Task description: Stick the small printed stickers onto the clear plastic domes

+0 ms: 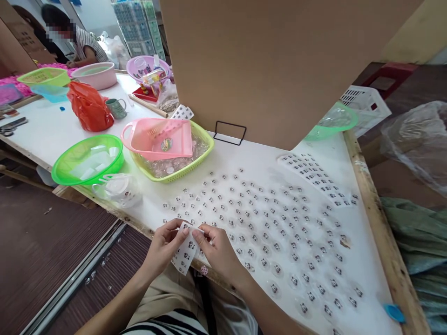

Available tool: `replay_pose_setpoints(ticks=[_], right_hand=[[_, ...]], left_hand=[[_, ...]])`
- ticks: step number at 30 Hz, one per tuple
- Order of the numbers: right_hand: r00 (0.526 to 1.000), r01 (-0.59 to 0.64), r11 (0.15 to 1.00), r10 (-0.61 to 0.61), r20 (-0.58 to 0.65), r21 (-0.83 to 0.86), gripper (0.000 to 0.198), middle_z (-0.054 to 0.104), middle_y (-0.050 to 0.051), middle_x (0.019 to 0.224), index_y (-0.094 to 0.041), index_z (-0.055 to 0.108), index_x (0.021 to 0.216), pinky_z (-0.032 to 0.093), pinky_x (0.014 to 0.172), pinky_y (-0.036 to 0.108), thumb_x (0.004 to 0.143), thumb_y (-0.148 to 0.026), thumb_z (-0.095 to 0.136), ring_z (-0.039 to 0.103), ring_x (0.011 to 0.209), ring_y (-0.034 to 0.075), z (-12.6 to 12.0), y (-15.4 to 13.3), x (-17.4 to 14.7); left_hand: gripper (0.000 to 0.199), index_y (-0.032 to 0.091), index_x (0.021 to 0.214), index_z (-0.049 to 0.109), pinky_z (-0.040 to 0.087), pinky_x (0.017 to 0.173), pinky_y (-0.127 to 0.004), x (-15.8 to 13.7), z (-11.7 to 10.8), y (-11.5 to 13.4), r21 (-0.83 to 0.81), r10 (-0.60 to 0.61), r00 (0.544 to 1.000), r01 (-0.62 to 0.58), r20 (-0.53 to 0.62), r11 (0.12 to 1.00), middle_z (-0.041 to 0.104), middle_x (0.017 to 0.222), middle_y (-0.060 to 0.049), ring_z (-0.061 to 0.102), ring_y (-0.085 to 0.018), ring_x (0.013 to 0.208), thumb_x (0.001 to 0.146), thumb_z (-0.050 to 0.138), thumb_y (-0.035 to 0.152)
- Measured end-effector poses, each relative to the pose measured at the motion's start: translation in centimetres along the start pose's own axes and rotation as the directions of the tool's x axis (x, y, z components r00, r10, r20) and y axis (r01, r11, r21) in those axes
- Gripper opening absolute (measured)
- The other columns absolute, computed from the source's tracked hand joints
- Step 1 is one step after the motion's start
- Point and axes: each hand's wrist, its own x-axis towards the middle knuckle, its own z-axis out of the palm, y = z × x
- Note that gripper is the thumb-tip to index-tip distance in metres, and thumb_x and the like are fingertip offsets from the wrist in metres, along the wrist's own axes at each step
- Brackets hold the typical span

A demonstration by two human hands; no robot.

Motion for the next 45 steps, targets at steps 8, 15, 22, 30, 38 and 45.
replay_pose_setpoints(ticks=[8,15,22,30,38,45], right_hand=[[0.985,0.088,0.987,-0.106,-0.137,-0.133,0.019,0.06,0.0,0.077,-0.023,0.062,0.089,0.044,0.068,0.029,0.088,-0.042,0.063,0.053,0.073,0.017,0.0,0.0,-0.3],[0.931,0.253,0.932,-0.307,-0.195,-0.258,0.008,0.064,0.004,0.088,-0.027,0.064,0.092,0.047,0.072,0.035,0.091,-0.034,0.061,0.056,0.076,0.02,-0.3,-0.6,-0.8],[0.868,0.307,0.943,-0.333,-0.367,-0.13,0.01,0.061,0.004,0.086,-0.029,0.06,0.101,0.047,0.073,0.038,0.091,-0.031,0.06,0.055,0.079,0.021,-0.4,-1.2,-1.1],[0.94,0.289,0.948,-0.255,-0.228,0.134,0.049,0.062,-0.004,0.08,-0.028,0.041,0.124,0.044,0.084,0.037,0.083,-0.023,0.066,0.06,0.079,0.017,0.6,-1.6,0.7],[0.78,0.366,0.93,-0.332,-0.53,-0.044,0.051,0.062,-0.001,0.087,-0.027,0.035,0.128,0.048,0.082,0.035,0.086,-0.028,0.063,0.06,0.084,0.017,-9.3,-0.5,3.9],[0.629,-0.227,0.924,-0.102,-0.771,-0.308,0.05,0.063,0.0,0.083,-0.019,0.038,0.12,0.046,0.069,0.03,0.075,-0.02,0.057,0.061,0.073,0.018,-27.2,5.0,8.9]], left_hand=[[0.04,0.017,0.069,0.048,0.028,0.05,-0.021,-0.3,-0.1,0.1,0.035,0.032,0.996,-0.029,-0.082,0.999,0.036,0.062,0.005,0.033,-0.009,0.057,0.088,0.063,0.05],[0.045,0.019,0.065,0.04,0.025,0.05,-0.022,-0.7,0.0,0.2,0.118,0.045,0.993,-0.032,-0.107,0.992,0.032,0.062,0.005,0.03,-0.01,0.057,0.09,0.06,0.051],[0.045,0.02,0.064,0.038,0.024,0.05,-0.022,-0.9,0.3,0.4,0.197,0.064,0.994,-0.046,-0.089,0.979,0.03,0.061,0.005,0.028,-0.01,0.057,0.091,0.057,0.051],[0.043,0.019,0.064,0.045,0.024,0.048,-0.021,-0.6,0.7,-0.1,0.284,0.056,0.998,-0.044,-0.033,0.958,0.033,0.06,0.005,0.03,-0.01,0.055,0.089,0.058,0.051],[0.044,0.019,0.065,0.042,0.026,0.049,-0.02,-0.6,0.3,-1.6,0.254,0.004,0.998,-0.02,0.062,0.967,0.031,0.063,0.004,0.031,-0.011,0.057,0.09,0.056,0.053],[0.046,0.02,0.066,0.036,0.026,0.051,-0.02,-0.8,-0.9,-3.2,0.27,0.001,1.0,-0.008,0.027,0.963,0.025,0.065,0.005,0.028,-0.011,0.059,0.09,0.056,0.055]])
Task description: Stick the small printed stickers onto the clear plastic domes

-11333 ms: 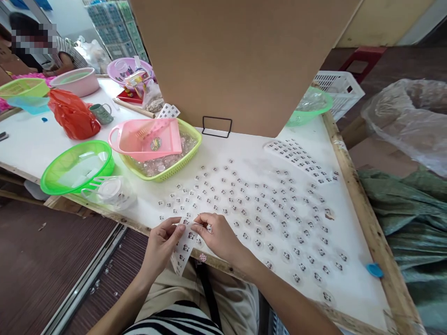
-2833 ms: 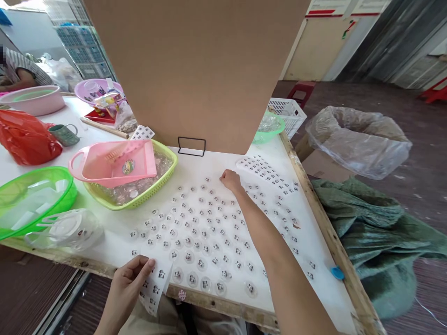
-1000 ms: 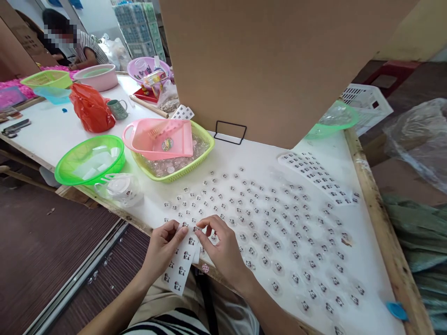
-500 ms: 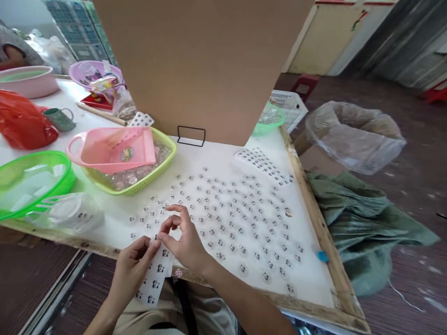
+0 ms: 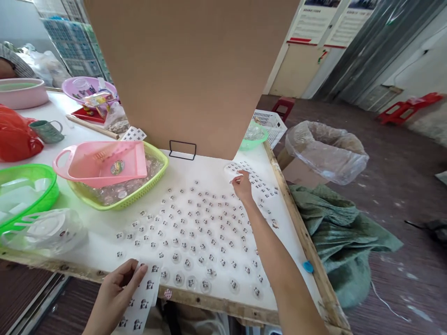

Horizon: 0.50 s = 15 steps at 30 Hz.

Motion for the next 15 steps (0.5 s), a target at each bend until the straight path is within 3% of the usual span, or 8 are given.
replay_pose_setpoints(ticks=[5,15], right_hand=[[0.998,-0.031,0.993,0.037,0.046,-0.111,0.047,0.065,-0.001,0.074,-0.018,0.043,0.115,0.044,0.064,0.028,0.07,-0.011,0.054,0.061,0.068,0.019,0.6,2.6,2.1],[0.986,-0.026,0.953,0.075,0.151,-0.3,0.049,0.069,0.003,0.084,-0.016,0.043,0.122,0.042,0.063,0.024,0.076,-0.004,0.054,0.063,0.078,0.018,1.9,4.2,3.9]], left_hand=[[0.046,0.02,0.067,0.039,0.027,0.051,-0.02,0.3,0.0,-0.4,0.017,0.0,1.0,0.0,0.008,1.0,0.026,0.066,0.004,0.029,-0.011,0.059,0.091,0.053,0.057],[0.047,0.02,0.067,0.041,0.028,0.052,-0.02,0.6,-0.2,-0.9,0.048,-0.019,1.0,0.019,0.0,0.999,0.029,0.065,0.004,0.031,-0.012,0.06,0.09,0.055,0.058]])
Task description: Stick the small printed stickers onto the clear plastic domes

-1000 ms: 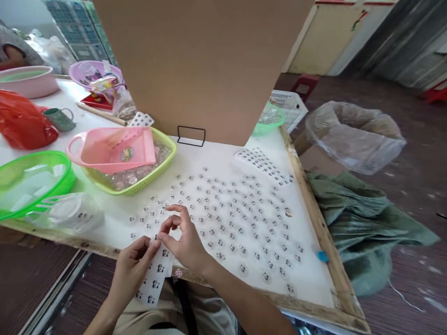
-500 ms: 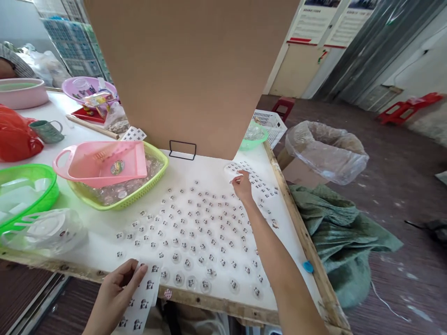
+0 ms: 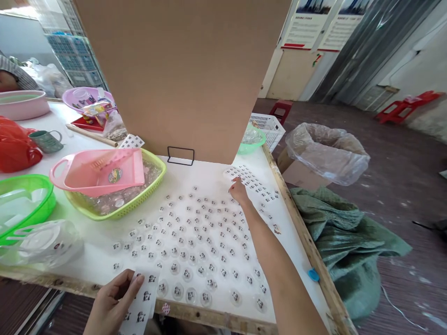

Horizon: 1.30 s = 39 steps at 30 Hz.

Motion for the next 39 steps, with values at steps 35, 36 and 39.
replay_pose_setpoints(ticks=[35,36,39], right_hand=[[0.995,0.04,0.976,-0.02,0.096,-0.215,0.009,0.07,0.004,0.081,-0.016,0.067,0.077,0.048,0.07,0.027,0.083,-0.021,0.069,0.064,0.075,0.015,1.7,-1.8,0.8],[0.996,0.036,0.973,-0.016,0.088,-0.228,0.006,0.07,0.004,0.08,-0.017,0.066,0.077,0.047,0.069,0.026,0.082,-0.02,0.07,0.064,0.075,0.016,1.7,-1.8,0.9],[0.998,0.024,0.965,-0.008,0.065,-0.26,0.01,0.069,0.005,0.083,-0.018,0.066,0.088,0.044,0.065,0.025,0.08,-0.02,0.071,0.064,0.074,0.017,1.8,-2.0,0.9]], left_hand=[[0.05,0.02,0.064,0.04,0.026,0.051,-0.02,-0.6,0.3,3.0,-0.049,0.017,0.995,-0.022,-0.102,0.999,0.025,0.064,0.004,0.028,-0.011,0.059,0.087,0.055,0.061],[0.05,0.02,0.063,0.039,0.026,0.05,-0.02,-0.5,0.3,3.2,-0.047,0.02,0.994,-0.025,-0.107,0.999,0.026,0.064,0.004,0.028,-0.011,0.058,0.087,0.055,0.061],[0.051,0.02,0.062,0.04,0.026,0.049,-0.02,-0.5,0.5,3.5,-0.06,0.038,0.991,-0.046,-0.132,0.997,0.026,0.062,0.005,0.028,-0.011,0.058,0.086,0.057,0.061]])
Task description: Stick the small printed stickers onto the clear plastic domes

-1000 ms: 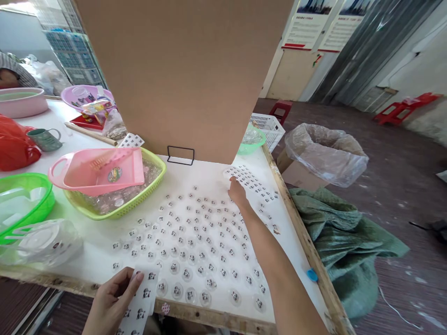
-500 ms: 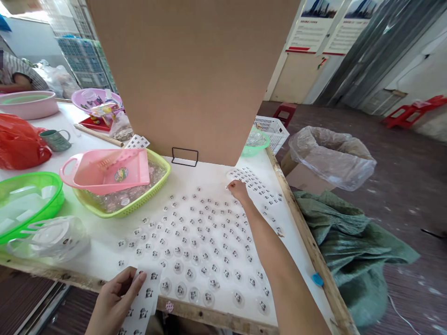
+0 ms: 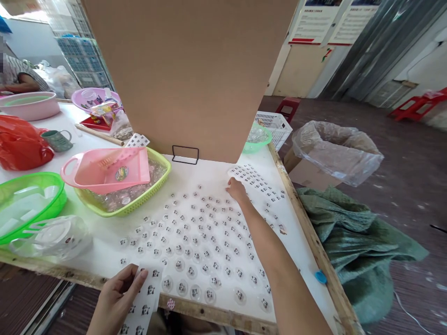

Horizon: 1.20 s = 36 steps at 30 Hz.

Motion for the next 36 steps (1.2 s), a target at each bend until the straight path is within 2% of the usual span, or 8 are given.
replay_pose_setpoints(ticks=[2,8,13,18,22,24,30,36], right_hand=[[1.0,-0.003,1.0,0.003,-0.005,-0.013,0.014,0.07,0.006,0.087,-0.019,0.065,0.092,0.042,0.064,0.025,0.079,-0.021,0.071,0.063,0.074,0.017,-0.1,-0.1,-0.1],[1.0,-0.005,0.999,0.005,0.002,-0.037,0.007,0.071,0.007,0.092,-0.018,0.067,0.087,0.041,0.063,0.024,0.081,-0.021,0.069,0.065,0.081,0.018,-0.3,-0.6,-0.6],[1.0,-0.012,0.998,0.012,-0.003,-0.062,0.006,0.072,0.007,0.092,-0.018,0.067,0.087,0.04,0.064,0.025,0.082,-0.022,0.069,0.065,0.079,0.018,-0.5,-0.8,-1.0],[1.0,0.001,0.997,-0.003,-0.029,-0.075,0.013,0.072,0.005,0.091,-0.019,0.068,0.093,0.041,0.064,0.025,0.082,-0.026,0.07,0.064,0.076,0.017,-0.7,-0.6,-1.5],[0.996,0.063,0.994,-0.069,-0.062,-0.089,0.007,0.071,0.006,0.093,-0.02,0.07,0.088,0.042,0.069,0.026,0.086,-0.024,0.065,0.064,0.081,0.018,-0.5,-0.6,-2.6],[0.989,0.113,0.989,-0.122,-0.084,-0.099,0.011,0.071,0.007,0.097,-0.021,0.071,0.085,0.043,0.076,0.027,0.088,-0.024,0.061,0.064,0.087,0.019,-0.1,-0.7,-3.3],[0.97,0.186,0.977,-0.2,-0.141,-0.105,0.017,0.067,0.011,0.108,-0.019,0.073,0.096,0.041,0.092,0.032,0.09,-0.023,0.058,0.06,0.104,0.024,1.2,-0.5,-4.7],[0.957,0.256,0.966,-0.259,-0.131,-0.034,0.018,0.069,0.008,0.11,-0.02,0.071,0.094,0.041,0.093,0.032,0.089,-0.016,0.054,0.058,0.107,0.023,1.6,-0.6,-4.8]], left_hand=[[0.05,0.019,0.061,0.041,0.026,0.049,-0.019,-0.1,0.0,0.0,-0.026,0.006,1.0,-0.006,-0.009,1.0,0.026,0.062,0.005,0.028,-0.011,0.057,0.086,0.059,0.059],[0.048,0.02,0.062,0.038,0.024,0.049,-0.02,-0.4,-0.2,0.0,-0.034,-0.017,1.0,0.017,0.008,0.999,0.022,0.064,0.005,0.026,-0.011,0.057,0.087,0.058,0.056],[0.05,0.02,0.062,0.04,0.026,0.05,-0.019,-0.5,-0.3,0.0,-0.025,-0.017,1.0,0.017,0.013,1.0,0.025,0.064,0.004,0.028,-0.011,0.057,0.086,0.057,0.06],[0.05,0.02,0.063,0.04,0.026,0.051,-0.02,-0.6,-0.5,-0.2,-0.001,-0.016,0.999,0.016,0.031,1.0,0.025,0.064,0.004,0.027,-0.011,0.059,0.087,0.056,0.061],[0.05,0.019,0.064,0.041,0.026,0.051,-0.02,-0.6,-0.4,-0.4,-0.017,-0.017,0.999,0.018,0.028,1.0,0.026,0.065,0.004,0.028,-0.011,0.06,0.086,0.057,0.061],[0.051,0.019,0.063,0.041,0.026,0.05,-0.019,-0.6,-0.3,-0.5,-0.029,-0.02,1.0,0.02,0.013,0.999,0.026,0.065,0.004,0.028,-0.011,0.059,0.085,0.058,0.062],[0.05,0.019,0.063,0.042,0.025,0.051,-0.02,-0.5,-0.2,-0.2,-0.038,-0.019,1.0,0.019,0.023,0.999,0.026,0.064,0.004,0.028,-0.011,0.059,0.086,0.058,0.061],[0.053,0.02,0.063,0.039,0.026,0.05,-0.02,-0.4,-0.1,-0.2,0.009,-0.023,0.999,0.022,0.027,1.0,0.023,0.064,0.004,0.027,-0.012,0.058,0.086,0.054,0.065]])
